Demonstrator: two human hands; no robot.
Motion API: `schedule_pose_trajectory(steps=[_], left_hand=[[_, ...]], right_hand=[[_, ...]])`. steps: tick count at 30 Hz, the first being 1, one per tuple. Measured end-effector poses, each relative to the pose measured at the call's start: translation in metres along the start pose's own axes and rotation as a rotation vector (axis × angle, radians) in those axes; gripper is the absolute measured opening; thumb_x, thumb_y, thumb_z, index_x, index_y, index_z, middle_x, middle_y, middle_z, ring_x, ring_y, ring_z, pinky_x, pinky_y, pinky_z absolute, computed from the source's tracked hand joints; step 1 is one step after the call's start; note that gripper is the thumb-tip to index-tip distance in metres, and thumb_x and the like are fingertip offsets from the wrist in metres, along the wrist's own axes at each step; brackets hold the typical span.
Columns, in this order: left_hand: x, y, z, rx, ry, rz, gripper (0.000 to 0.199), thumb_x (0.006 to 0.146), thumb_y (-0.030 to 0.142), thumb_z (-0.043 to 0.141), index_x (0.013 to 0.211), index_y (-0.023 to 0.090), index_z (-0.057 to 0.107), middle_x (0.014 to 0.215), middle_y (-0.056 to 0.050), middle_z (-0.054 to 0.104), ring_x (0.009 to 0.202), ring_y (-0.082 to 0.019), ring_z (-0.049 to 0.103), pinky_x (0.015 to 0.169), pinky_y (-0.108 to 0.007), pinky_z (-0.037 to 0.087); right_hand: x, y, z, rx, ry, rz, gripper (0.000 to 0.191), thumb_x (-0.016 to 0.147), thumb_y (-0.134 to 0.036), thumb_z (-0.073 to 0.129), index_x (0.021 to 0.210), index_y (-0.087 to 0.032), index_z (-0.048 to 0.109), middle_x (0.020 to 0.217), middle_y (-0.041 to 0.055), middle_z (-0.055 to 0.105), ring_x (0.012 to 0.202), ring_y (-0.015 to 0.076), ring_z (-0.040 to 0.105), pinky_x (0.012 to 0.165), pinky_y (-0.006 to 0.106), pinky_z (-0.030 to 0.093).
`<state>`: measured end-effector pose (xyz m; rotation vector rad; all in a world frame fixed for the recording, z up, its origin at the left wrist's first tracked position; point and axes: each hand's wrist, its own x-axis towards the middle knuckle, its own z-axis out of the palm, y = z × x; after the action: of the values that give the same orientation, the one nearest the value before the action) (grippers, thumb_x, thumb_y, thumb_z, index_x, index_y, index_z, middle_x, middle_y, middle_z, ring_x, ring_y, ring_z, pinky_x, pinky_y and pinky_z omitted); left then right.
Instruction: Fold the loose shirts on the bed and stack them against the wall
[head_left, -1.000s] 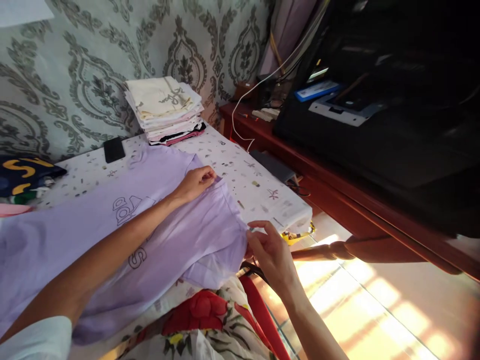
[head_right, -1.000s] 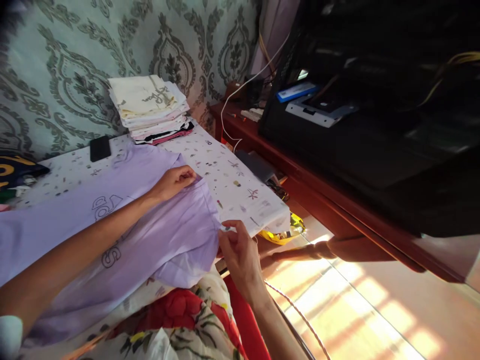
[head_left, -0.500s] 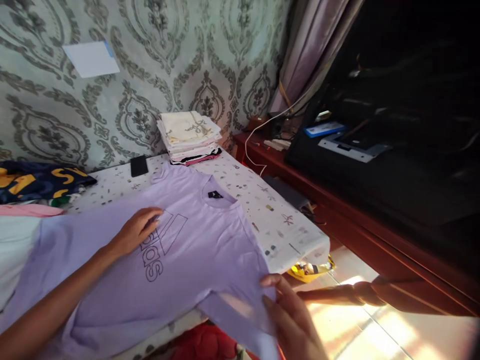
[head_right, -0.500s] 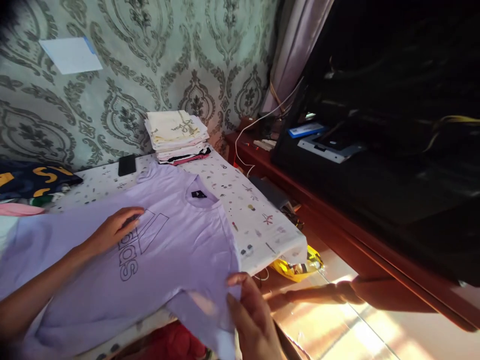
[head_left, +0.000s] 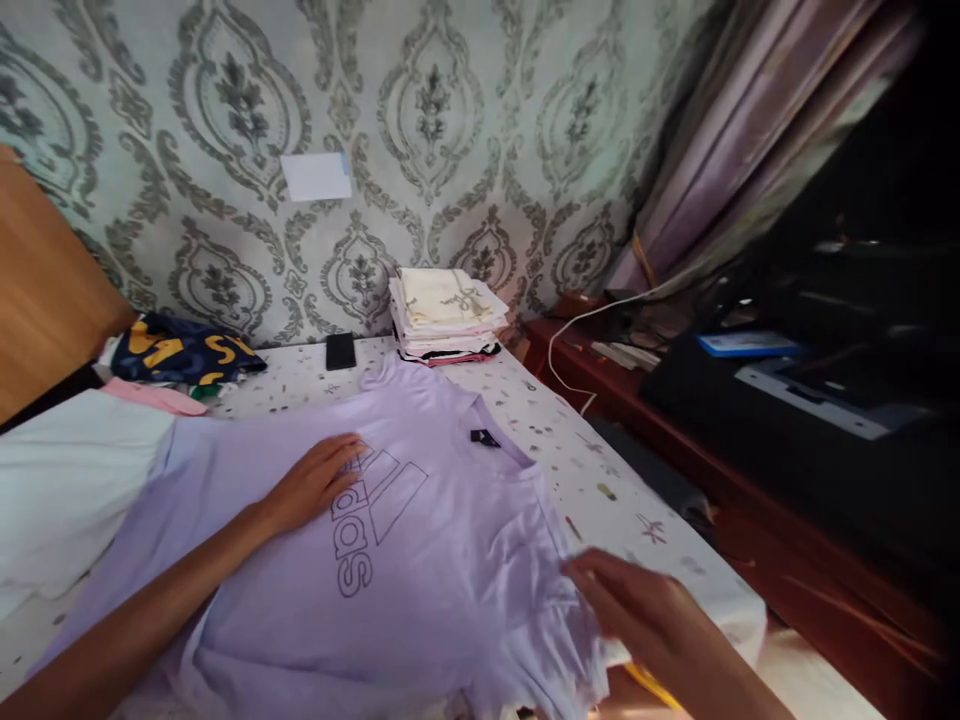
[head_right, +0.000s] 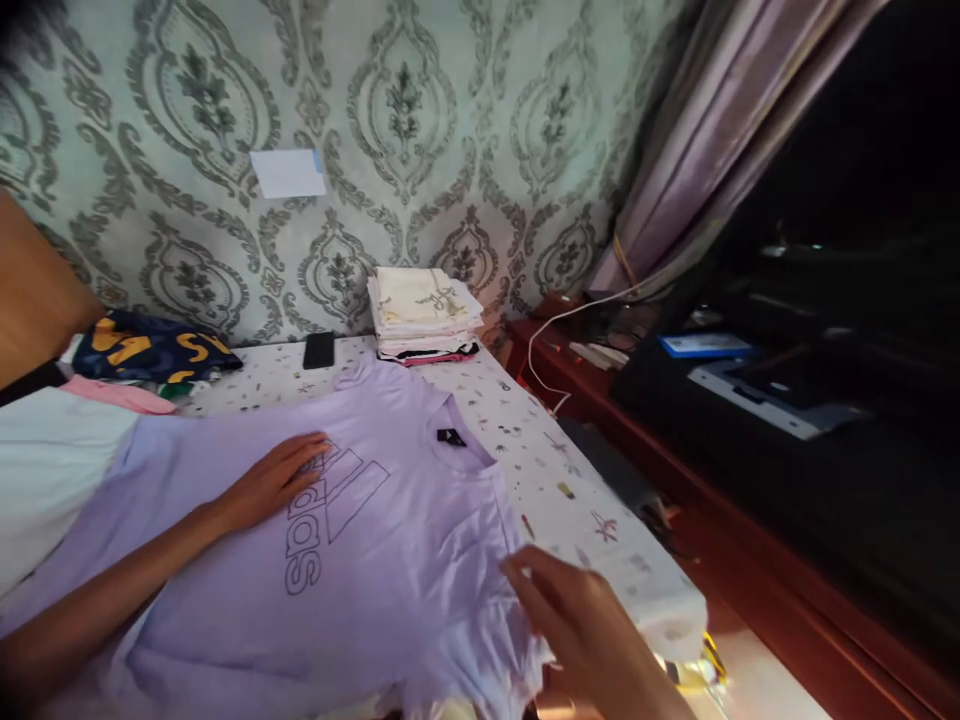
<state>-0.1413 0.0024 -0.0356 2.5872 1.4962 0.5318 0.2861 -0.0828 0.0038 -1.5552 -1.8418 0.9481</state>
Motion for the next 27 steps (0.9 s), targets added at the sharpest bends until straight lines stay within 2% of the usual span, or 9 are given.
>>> schedule_pose_trajectory(steps=[2, 4, 6, 9, 12, 15, 18, 22, 27], left_hand=[[-0.003, -0.003, 0.0, 0.009, -0.004, -0.033, 0.05, 0.103, 0.05, 0.036, 0.142, 0.022, 0.052, 0.153, -0.01, 0.049, 0.143, -0.023, 0.043, 0.12, -0.045, 0.037], [-0.004, -0.005, 0.001, 0.021, -0.032, -0.059, 0.051, 0.103, 0.05, 0.036, 0.144, 0.023, 0.05, 0.155, -0.009, 0.047, 0.144, -0.023, 0.041, 0.121, -0.045, 0.033], [-0.003, -0.009, 0.001, 0.03, -0.071, -0.077, 0.05, 0.103, 0.05, 0.036, 0.145, 0.025, 0.049, 0.157, -0.008, 0.045, 0.146, -0.021, 0.039, 0.123, -0.045, 0.029], [-0.004, -0.033, -0.005, 0.039, -0.097, -0.119, 0.049, 0.103, 0.048, 0.035, 0.146, 0.028, 0.047, 0.157, -0.006, 0.044, 0.147, -0.019, 0.037, 0.125, -0.045, 0.024], [-0.018, -0.081, -0.022, 0.088, -0.062, -0.245, 0.052, 0.102, 0.048, 0.032, 0.144, 0.022, 0.05, 0.155, -0.009, 0.046, 0.145, -0.021, 0.039, 0.123, -0.046, 0.027], [-0.041, -0.129, -0.043, 0.188, 0.018, -0.402, 0.054, 0.101, 0.045, 0.03, 0.139, 0.016, 0.053, 0.149, -0.015, 0.052, 0.141, -0.025, 0.044, 0.118, -0.048, 0.033], [-0.058, -0.156, -0.057, 0.311, 0.074, -0.472, 0.048, 0.098, 0.04, 0.032, 0.132, 0.016, 0.057, 0.139, -0.016, 0.061, 0.132, -0.027, 0.053, 0.114, -0.05, 0.037], [-0.065, -0.167, -0.071, 0.469, 0.029, -0.501, 0.041, 0.094, 0.034, 0.034, 0.116, 0.018, 0.065, 0.119, -0.018, 0.069, 0.115, -0.033, 0.061, 0.106, -0.054, 0.04], [-0.06, -0.164, -0.09, 0.549, -0.085, -0.531, 0.029, 0.087, 0.031, 0.042, 0.098, 0.019, 0.067, 0.108, -0.016, 0.07, 0.107, -0.034, 0.062, 0.096, -0.05, 0.045]], right_hand=[[0.05, -0.04, 0.014, -0.132, -0.086, -0.231, 0.036, 0.095, -0.054, 0.045, 0.088, -0.028, 0.07, 0.075, 0.0033, 0.071, 0.066, 0.0208, 0.064, 0.062, 0.034, 0.055], [0.105, -0.072, 0.047, -0.176, -0.158, -0.427, 0.038, 0.098, -0.044, 0.041, 0.114, -0.024, 0.068, 0.111, 0.0087, 0.074, 0.1, 0.0237, 0.069, 0.089, 0.039, 0.056], [0.158, -0.087, 0.086, -0.279, -0.26, -0.577, 0.044, 0.096, -0.038, 0.046, 0.129, -0.015, 0.063, 0.141, 0.0158, 0.06, 0.132, 0.0271, 0.055, 0.11, 0.043, 0.045], [0.225, -0.077, 0.124, -0.443, -0.284, -0.603, 0.047, 0.098, -0.031, 0.046, 0.138, -0.011, 0.057, 0.151, 0.0201, 0.048, 0.144, 0.0282, 0.041, 0.12, 0.044, 0.031], [0.272, -0.047, 0.118, -0.567, -0.106, -0.501, 0.043, 0.099, -0.03, 0.043, 0.137, -0.017, 0.059, 0.15, 0.016, 0.051, 0.143, 0.0269, 0.043, 0.119, 0.044, 0.031], [0.299, -0.026, 0.094, -0.627, -0.003, -0.406, 0.042, 0.098, -0.025, 0.041, 0.134, -0.011, 0.059, 0.14, 0.0199, 0.058, 0.133, 0.0302, 0.052, 0.112, 0.047, 0.039], [0.31, -0.03, 0.085, -0.737, 0.053, -0.391, 0.038, 0.099, -0.025, 0.04, 0.123, -0.009, 0.065, 0.127, 0.0207, 0.064, 0.121, 0.0303, 0.059, 0.107, 0.044, 0.044], [0.324, -0.069, 0.107, -0.821, 0.031, -0.486, 0.036, 0.099, -0.02, 0.038, 0.121, -0.01, 0.066, 0.137, 0.0192, 0.059, 0.124, 0.0293, 0.055, 0.105, 0.041, 0.043], [0.363, -0.122, 0.142, -0.918, -0.204, -0.583, 0.061, 0.092, -0.004, 0.037, 0.15, -0.022, 0.042, 0.159, 0.0123, 0.038, 0.12, 0.0247, 0.06, 0.093, 0.035, 0.05]])
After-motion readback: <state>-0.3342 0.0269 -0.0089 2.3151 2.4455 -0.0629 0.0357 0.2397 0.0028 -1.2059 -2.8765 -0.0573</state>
